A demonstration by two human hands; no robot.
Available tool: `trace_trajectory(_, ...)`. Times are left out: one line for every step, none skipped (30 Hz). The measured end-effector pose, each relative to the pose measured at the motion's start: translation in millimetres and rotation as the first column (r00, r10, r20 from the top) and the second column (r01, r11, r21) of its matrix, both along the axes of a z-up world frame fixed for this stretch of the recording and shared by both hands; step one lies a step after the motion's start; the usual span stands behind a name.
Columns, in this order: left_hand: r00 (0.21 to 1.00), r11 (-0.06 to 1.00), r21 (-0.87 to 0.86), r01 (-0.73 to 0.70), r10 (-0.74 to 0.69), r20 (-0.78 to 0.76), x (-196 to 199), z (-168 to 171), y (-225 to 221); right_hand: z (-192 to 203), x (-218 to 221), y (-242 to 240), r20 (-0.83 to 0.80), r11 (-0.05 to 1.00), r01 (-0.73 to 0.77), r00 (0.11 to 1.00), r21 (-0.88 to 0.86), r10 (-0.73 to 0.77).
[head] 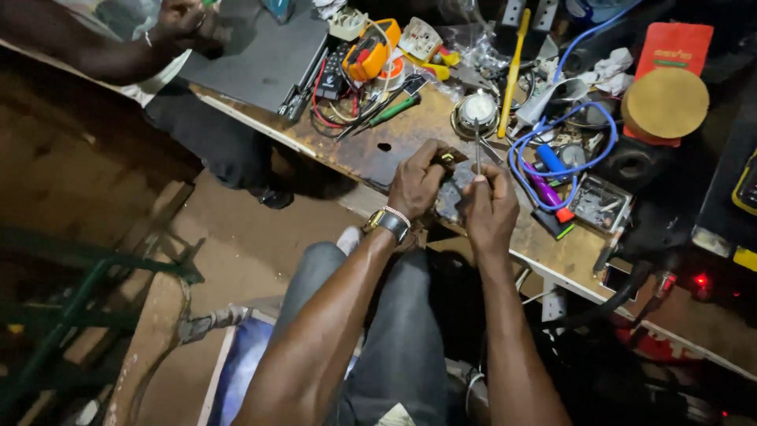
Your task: A person is repairing a small electronic circuit board using a multimeter and small hand tools at a cluttered workbench.
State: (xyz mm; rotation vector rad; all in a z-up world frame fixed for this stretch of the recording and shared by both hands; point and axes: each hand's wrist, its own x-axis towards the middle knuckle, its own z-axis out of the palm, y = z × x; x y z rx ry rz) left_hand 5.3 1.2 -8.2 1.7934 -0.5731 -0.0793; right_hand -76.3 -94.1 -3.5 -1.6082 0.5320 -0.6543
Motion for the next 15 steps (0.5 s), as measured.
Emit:
trace_trajectory(1.000,1.000,0.003,0.005,-0.005,0.006,-0.5,4.7,0.9,-3.3,1.4,-2.0,0.006,1.000,0.005,1.000,0.003,-0.005)
trace_trajectory(1.000,1.000,0.007,0.003,-0.003,0.001,-2.0,8.7,0.7,-6.7,1.6,-4.8,0.005,0.998,-0.001,1.000,-0.063,0.001)
trace_trajectory(1.000,1.000,0.010,0.001,-0.001,-0.005,-3.2,12.3,1.1,-10.5,2.0,-7.1,0.002,0.992,-0.007,1.000,-0.129,0.007)
trace_trajectory(1.000,1.000,0.012,-0.001,0.001,-0.012,-3.9,12.1,0.5,-6.7,0.5,-5.8,-0.005,0.992,-0.010,1.000,-0.127,0.009)
trace_trajectory(1.000,1.000,0.031,-0.006,0.006,0.005,-4.6,11.5,0.6,-3.1,-1.0,-3.7,0.016,0.988,-0.021,1.000,-0.155,0.023)
trace_trajectory(1.000,0.999,0.049,-0.017,0.016,0.027,-3.6,11.7,2.0,0.9,-0.1,-0.9,0.041,0.982,-0.036,0.998,-0.184,0.044)
trace_trajectory(0.999,0.998,0.050,-0.025,0.024,0.024,-7.0,13.1,2.0,2.4,-2.7,-0.2,0.039,0.982,-0.044,0.998,-0.183,0.052)
trace_trajectory(0.999,0.998,0.061,-0.030,0.028,0.023,-7.0,16.0,1.7,4.9,-2.1,0.2,0.047,0.975,-0.044,0.997,-0.219,0.056)
trace_trajectory(0.999,0.997,0.072,-0.035,0.033,0.022,-7.1,19.0,1.1,7.6,-1.4,0.4,0.054,0.966,-0.044,0.997,-0.255,0.060)
trace_trajectory(0.999,0.997,0.073,-0.035,0.034,0.022,-6.4,18.4,1.7,8.5,-1.3,1.2,0.054,0.966,-0.045,0.997,-0.254,0.061)
trace_trajectory(0.999,0.996,0.075,-0.039,0.037,0.030,-5.7,17.6,2.0,9.1,-1.1,1.6,0.076,0.964,-0.041,0.995,-0.264,0.063)
trace_trajectory(0.999,0.997,0.074,-0.038,0.035,0.034,-6.5,15.5,0.6,9.0,-2.8,0.7,0.093,0.961,-0.033,0.994,-0.276,0.061)
trace_trajectory(0.999,0.997,0.073,-0.034,0.032,0.029,-7.7,14.3,0.0,12.2,-5.3,1.6,0.088,0.960,-0.031,0.994,-0.277,0.057)
trace_trajectory(0.999,0.997,0.073,-0.039,0.037,0.033,-7.1,14.3,-0.1,16.3,-5.7,2.6,0.100,0.958,-0.038,0.993,-0.285,0.069)
trace_trajectory(0.998,0.996,0.072,-0.045,0.042,0.038,-6.3,14.5,0.1,20.6,-5.9,4.1,0.111,0.955,-0.045,0.990,-0.294,0.081)
